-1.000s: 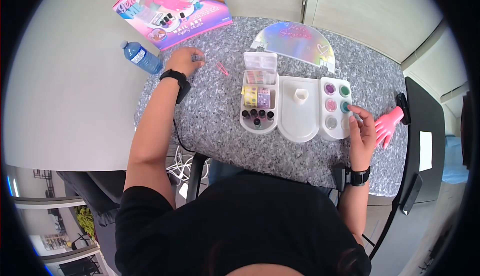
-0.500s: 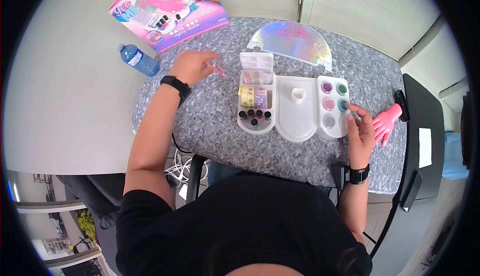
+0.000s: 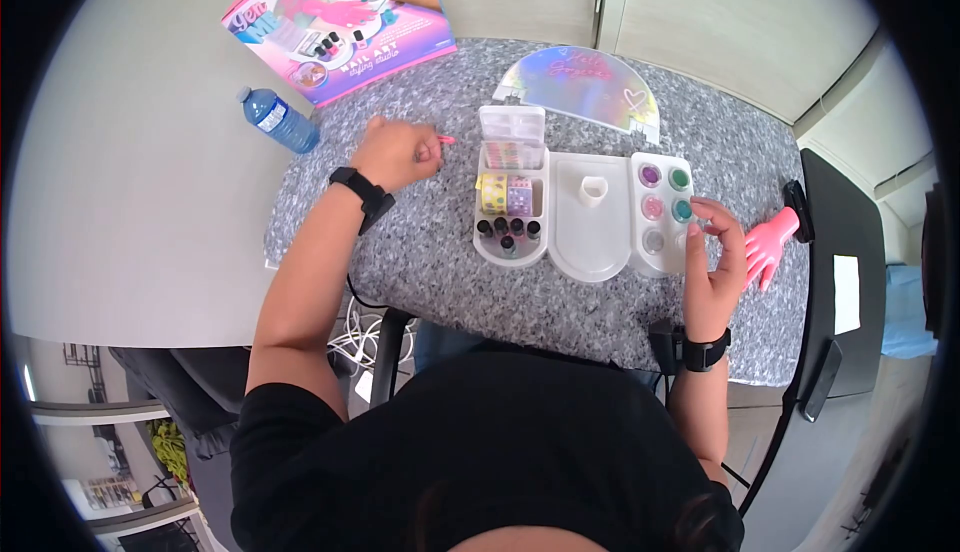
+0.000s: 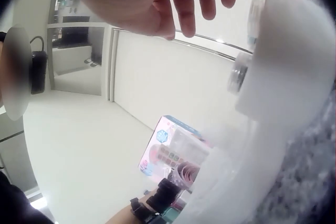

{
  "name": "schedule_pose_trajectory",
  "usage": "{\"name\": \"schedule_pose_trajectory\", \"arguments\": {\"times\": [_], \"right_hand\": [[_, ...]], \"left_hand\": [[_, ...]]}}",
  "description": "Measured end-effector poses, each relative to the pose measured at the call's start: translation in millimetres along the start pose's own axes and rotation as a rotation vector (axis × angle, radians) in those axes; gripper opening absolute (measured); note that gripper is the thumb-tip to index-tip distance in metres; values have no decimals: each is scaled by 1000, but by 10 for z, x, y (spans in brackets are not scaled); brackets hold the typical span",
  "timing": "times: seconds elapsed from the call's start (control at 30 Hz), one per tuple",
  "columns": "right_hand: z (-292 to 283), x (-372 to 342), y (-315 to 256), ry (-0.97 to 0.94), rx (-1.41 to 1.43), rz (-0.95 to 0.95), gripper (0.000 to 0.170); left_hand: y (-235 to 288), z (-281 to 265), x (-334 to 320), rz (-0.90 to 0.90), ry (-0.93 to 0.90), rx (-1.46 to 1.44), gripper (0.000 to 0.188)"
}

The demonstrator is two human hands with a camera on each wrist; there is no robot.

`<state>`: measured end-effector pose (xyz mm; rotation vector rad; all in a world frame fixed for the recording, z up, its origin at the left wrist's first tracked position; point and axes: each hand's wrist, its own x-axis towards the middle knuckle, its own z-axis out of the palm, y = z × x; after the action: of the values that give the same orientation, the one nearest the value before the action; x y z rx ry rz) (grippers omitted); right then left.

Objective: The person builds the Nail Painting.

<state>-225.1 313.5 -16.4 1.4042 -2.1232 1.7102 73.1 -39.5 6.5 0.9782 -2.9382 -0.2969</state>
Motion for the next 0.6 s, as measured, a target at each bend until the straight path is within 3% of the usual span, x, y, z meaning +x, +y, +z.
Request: {"name": "schedule_pose_trajectory", "arguments": {"times": [0.07,0.2,0.37,0.6], "right_hand": [[19,45,-108,-4,30,-42,18],[124,49,-149,-44,121,-75,18],[131,-22,-177,-98,146,-43,19],[91,-30,-257,-85,152,-72,20]], "left_hand": [[-32,0,-57,15,17,-192,17],[-18,0,-114,-41,144,-233,19],[-27,83,-2,-123,208,85,21],[89,46,47,-147,132,178,19]]}}
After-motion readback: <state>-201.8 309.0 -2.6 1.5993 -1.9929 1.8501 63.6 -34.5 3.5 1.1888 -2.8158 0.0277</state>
